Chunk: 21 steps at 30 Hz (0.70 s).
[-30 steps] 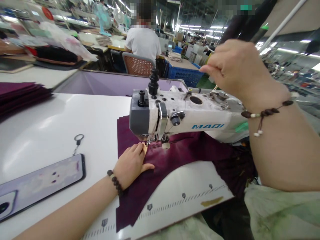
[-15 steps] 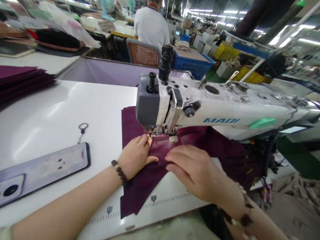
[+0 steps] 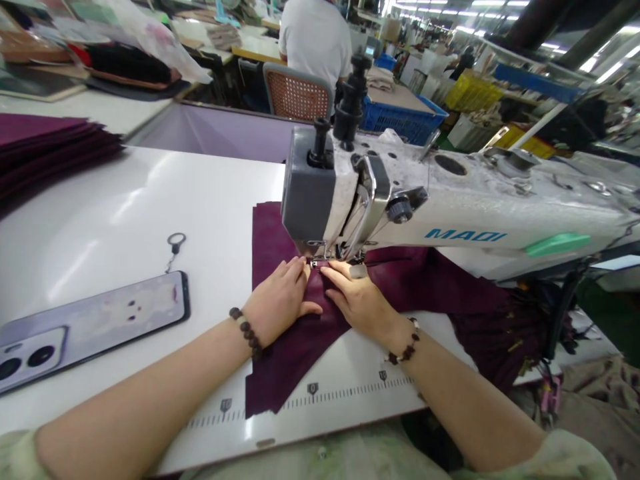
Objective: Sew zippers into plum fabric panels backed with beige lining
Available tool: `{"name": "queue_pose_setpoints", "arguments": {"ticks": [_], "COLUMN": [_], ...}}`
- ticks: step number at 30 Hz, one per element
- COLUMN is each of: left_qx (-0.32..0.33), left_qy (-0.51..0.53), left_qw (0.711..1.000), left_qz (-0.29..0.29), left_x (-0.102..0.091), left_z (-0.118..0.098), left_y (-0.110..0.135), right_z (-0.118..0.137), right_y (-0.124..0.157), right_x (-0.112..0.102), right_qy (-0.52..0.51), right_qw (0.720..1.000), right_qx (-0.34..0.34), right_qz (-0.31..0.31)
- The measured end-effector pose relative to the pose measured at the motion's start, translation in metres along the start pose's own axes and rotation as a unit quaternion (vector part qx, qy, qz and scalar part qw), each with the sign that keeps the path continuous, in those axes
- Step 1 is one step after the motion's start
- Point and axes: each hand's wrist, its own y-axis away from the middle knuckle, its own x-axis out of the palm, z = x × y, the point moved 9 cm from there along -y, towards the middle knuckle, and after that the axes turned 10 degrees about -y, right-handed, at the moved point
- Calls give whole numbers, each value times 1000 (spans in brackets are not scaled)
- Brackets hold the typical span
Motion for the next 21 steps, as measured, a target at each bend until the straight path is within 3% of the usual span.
{"name": "queue_pose_setpoints", "arguments": {"ticks": [6,21], "left_qx": [-12,-11], "left_qy": [8,17], "left_qw": [999,999], "left_qz": [31,34], "left_x": [2,2], "left_z": [1,4], "left_y": [-1,-4], "right_z": [-2,1], "right_y": [-2,-3], "right_x": [1,0], "right_qy": [7,16], "right_qw": [1000,1000], "right_qx": [-8,-11], "right_qz": [2,-5]}}
